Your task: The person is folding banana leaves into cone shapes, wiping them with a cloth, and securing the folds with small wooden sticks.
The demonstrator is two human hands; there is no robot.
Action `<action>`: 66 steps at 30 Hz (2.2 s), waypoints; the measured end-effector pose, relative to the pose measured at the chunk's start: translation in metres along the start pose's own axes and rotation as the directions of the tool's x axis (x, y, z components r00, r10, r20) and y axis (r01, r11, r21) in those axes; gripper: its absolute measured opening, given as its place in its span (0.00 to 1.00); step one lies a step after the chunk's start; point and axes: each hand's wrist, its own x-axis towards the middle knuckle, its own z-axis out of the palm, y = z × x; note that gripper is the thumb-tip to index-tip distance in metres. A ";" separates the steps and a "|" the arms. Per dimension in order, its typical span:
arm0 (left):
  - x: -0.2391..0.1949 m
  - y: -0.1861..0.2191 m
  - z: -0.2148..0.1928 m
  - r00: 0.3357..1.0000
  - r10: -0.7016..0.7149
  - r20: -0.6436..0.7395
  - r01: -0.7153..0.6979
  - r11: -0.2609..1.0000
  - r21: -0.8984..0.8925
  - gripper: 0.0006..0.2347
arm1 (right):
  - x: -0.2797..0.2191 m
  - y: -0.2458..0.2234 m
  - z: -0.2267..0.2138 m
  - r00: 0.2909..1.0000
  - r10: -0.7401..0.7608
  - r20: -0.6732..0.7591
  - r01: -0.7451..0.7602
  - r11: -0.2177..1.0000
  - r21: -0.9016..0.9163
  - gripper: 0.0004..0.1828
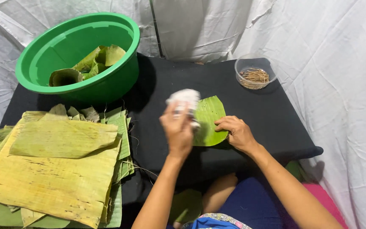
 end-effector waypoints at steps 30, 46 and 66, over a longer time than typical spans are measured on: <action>0.013 -0.066 -0.015 0.888 -0.171 0.427 0.148 0.985 0.086 0.22 | 0.008 -0.020 -0.024 0.995 0.086 0.060 -0.095 0.980 0.173 0.20; -0.047 -0.026 -0.087 0.841 0.107 0.531 -0.287 0.919 0.269 0.15 | 0.122 -0.088 0.055 0.900 0.166 0.403 -0.096 0.978 -0.187 0.32; -0.056 -0.041 -0.072 0.866 0.035 0.500 -0.216 0.926 0.310 0.08 | 0.019 -0.017 -0.037 0.973 -0.059 0.221 0.106 0.972 -0.208 0.26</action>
